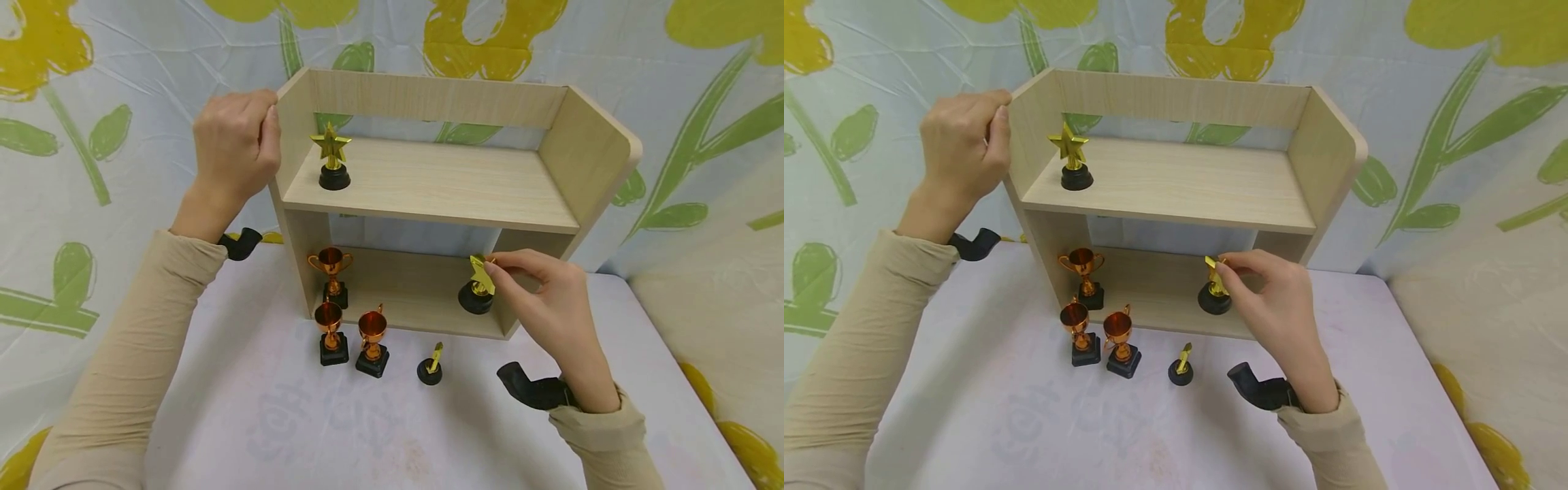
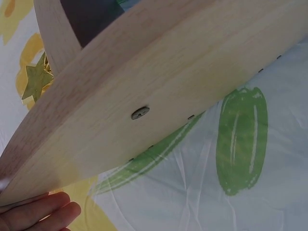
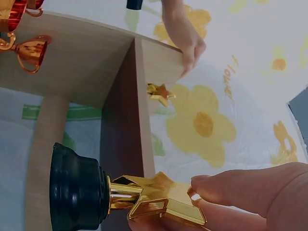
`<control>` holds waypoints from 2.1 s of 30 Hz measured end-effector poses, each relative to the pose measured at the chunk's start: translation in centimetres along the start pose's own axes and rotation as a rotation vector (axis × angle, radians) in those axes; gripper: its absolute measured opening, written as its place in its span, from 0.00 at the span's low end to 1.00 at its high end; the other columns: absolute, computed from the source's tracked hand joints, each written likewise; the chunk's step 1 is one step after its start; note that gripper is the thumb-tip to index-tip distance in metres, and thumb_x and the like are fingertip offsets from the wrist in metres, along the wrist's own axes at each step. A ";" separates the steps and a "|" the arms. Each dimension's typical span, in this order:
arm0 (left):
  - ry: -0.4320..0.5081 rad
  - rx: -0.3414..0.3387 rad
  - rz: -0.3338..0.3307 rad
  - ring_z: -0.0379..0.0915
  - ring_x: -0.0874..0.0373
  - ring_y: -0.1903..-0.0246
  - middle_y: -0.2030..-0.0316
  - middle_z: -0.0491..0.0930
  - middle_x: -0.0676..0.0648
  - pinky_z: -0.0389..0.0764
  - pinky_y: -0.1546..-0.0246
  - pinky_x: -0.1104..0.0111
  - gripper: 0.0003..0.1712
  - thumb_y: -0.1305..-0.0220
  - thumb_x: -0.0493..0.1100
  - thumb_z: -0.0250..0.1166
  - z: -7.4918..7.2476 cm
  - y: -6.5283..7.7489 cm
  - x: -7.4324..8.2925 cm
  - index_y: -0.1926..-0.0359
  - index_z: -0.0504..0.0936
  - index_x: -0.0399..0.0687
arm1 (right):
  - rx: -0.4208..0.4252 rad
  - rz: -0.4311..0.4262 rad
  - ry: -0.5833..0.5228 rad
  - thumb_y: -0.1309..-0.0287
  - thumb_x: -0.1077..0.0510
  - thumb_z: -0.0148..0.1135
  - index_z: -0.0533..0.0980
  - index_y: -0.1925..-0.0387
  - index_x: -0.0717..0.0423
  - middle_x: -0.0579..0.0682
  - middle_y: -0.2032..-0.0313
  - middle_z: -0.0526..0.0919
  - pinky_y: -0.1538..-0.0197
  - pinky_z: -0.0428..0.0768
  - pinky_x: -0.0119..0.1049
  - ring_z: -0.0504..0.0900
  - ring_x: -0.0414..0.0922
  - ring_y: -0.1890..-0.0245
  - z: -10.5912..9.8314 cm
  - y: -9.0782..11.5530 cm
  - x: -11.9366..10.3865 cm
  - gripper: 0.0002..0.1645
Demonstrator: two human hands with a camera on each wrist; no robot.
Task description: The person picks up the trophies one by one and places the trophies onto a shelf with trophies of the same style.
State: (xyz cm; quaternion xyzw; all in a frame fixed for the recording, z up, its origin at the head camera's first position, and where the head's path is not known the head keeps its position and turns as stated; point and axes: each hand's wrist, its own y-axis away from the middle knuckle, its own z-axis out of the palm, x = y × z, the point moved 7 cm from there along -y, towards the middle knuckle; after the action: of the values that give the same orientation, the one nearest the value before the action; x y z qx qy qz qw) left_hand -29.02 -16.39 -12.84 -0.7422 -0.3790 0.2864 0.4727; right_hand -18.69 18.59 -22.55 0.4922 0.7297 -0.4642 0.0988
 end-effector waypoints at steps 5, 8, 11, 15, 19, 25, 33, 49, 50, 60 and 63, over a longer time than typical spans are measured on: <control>-0.005 -0.002 0.009 0.78 0.40 0.73 0.74 0.80 0.37 0.74 0.70 0.48 0.19 0.30 0.41 0.46 0.1 0.1 0.0 0.66 0.80 0.34 | 0.000 -0.016 -0.019 0.42 0.63 0.69 0.88 0.61 0.54 0.46 0.64 0.88 0.57 0.74 0.22 0.81 0.28 0.65 0.1 -0.2 -0.5 0.07; -0.004 -0.001 0.012 0.77 0.40 0.74 0.75 0.80 0.37 0.74 0.70 0.49 0.19 0.30 0.41 0.46 0.1 0.1 0.0 0.67 0.80 0.33 | 0.005 -0.023 -0.018 0.42 0.64 0.69 0.88 0.61 0.55 0.46 0.64 0.88 0.57 0.74 0.21 0.81 0.28 0.65 0.1 -0.3 -0.7 0.07; -0.002 -0.003 0.010 0.77 0.40 0.74 0.75 0.80 0.37 0.73 0.71 0.48 0.19 0.30 0.40 0.46 0.1 0.1 0.0 0.67 0.80 0.33 | 0.009 -0.031 -0.013 0.42 0.64 0.69 0.88 0.62 0.55 0.46 0.64 0.88 0.57 0.74 0.22 0.81 0.27 0.64 0.1 -0.4 -0.9 0.07; -0.003 -0.009 0.006 0.78 0.39 0.72 0.74 0.81 0.36 0.74 0.70 0.48 0.20 0.30 0.41 0.46 0.1 0.1 0.0 0.66 0.80 0.33 | 0.009 -0.038 -0.021 0.42 0.64 0.68 0.88 0.62 0.55 0.47 0.64 0.88 0.58 0.74 0.22 0.81 0.28 0.65 0.1 -0.6 -1.3 0.07; 0.000 -0.004 0.009 0.78 0.39 0.72 0.73 0.81 0.36 0.74 0.69 0.48 0.20 0.30 0.41 0.46 0.1 0.1 0.0 0.65 0.81 0.33 | 0.009 -0.031 -0.024 0.42 0.64 0.68 0.88 0.62 0.56 0.47 0.65 0.88 0.58 0.74 0.22 0.81 0.28 0.65 0.1 -1.0 -1.6 0.07; 0.004 -0.001 0.010 0.78 0.38 0.72 0.73 0.81 0.36 0.73 0.71 0.49 0.20 0.30 0.41 0.45 0.1 0.1 0.0 0.64 0.81 0.32 | 0.010 -0.024 -0.029 0.42 0.63 0.69 0.87 0.62 0.56 0.47 0.64 0.88 0.59 0.75 0.22 0.82 0.28 0.66 0.1 -1.4 -2.0 0.07; 0.000 -0.001 0.008 0.77 0.39 0.73 0.75 0.80 0.36 0.73 0.71 0.48 0.20 0.29 0.41 0.45 0.1 0.1 0.0 0.65 0.81 0.33 | 0.016 -0.015 -0.040 0.42 0.62 0.69 0.88 0.62 0.56 0.47 0.64 0.88 0.59 0.76 0.23 0.82 0.28 0.65 0.2 -1.9 -2.3 0.06; -0.003 0.000 0.015 0.77 0.39 0.73 0.74 0.81 0.36 0.74 0.70 0.48 0.20 0.29 0.41 0.45 0.1 0.2 0.0 0.64 0.81 0.32 | 0.025 -0.045 -0.033 0.41 0.61 0.69 0.88 0.62 0.56 0.48 0.67 0.88 0.58 0.74 0.24 0.82 0.28 0.67 0.3 -3.0 -3.3 0.06; -0.003 0.000 0.014 0.77 0.39 0.73 0.74 0.81 0.36 0.74 0.70 0.48 0.20 0.29 0.41 0.45 0.1 0.1 0.0 0.64 0.81 0.32 | 0.025 -0.045 -0.036 0.41 0.61 0.69 0.88 0.62 0.55 0.48 0.67 0.88 0.58 0.74 0.24 0.82 0.29 0.67 0.3 -3.1 -3.3 0.06; 0.004 -0.004 0.006 0.76 0.39 0.74 0.75 0.80 0.36 0.73 0.71 0.48 0.20 0.30 0.41 0.45 0.1 0.2 0.0 0.65 0.80 0.32 | 0.012 -0.022 -0.037 0.40 0.60 0.68 0.87 0.61 0.57 0.50 0.66 0.88 0.60 0.75 0.24 0.82 0.29 0.69 0.4 -3.7 -3.6 0.07; 0.013 -0.003 -0.005 0.75 0.39 0.74 0.75 0.80 0.36 0.72 0.71 0.48 0.20 0.30 0.41 0.45 0.1 0.2 -0.1 0.65 0.80 0.32 | 0.009 -0.018 -0.038 0.40 0.59 0.68 0.88 0.61 0.56 0.49 0.66 0.88 0.60 0.75 0.24 0.82 0.30 0.68 0.4 -3.9 -3.8 0.08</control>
State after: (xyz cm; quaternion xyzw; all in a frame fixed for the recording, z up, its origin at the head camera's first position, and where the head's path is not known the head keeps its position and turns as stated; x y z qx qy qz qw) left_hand -29.13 -16.46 -13.02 -0.7438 -0.3783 0.2796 0.4748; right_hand -20.06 15.61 -18.24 0.4770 0.7301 -0.4776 0.1063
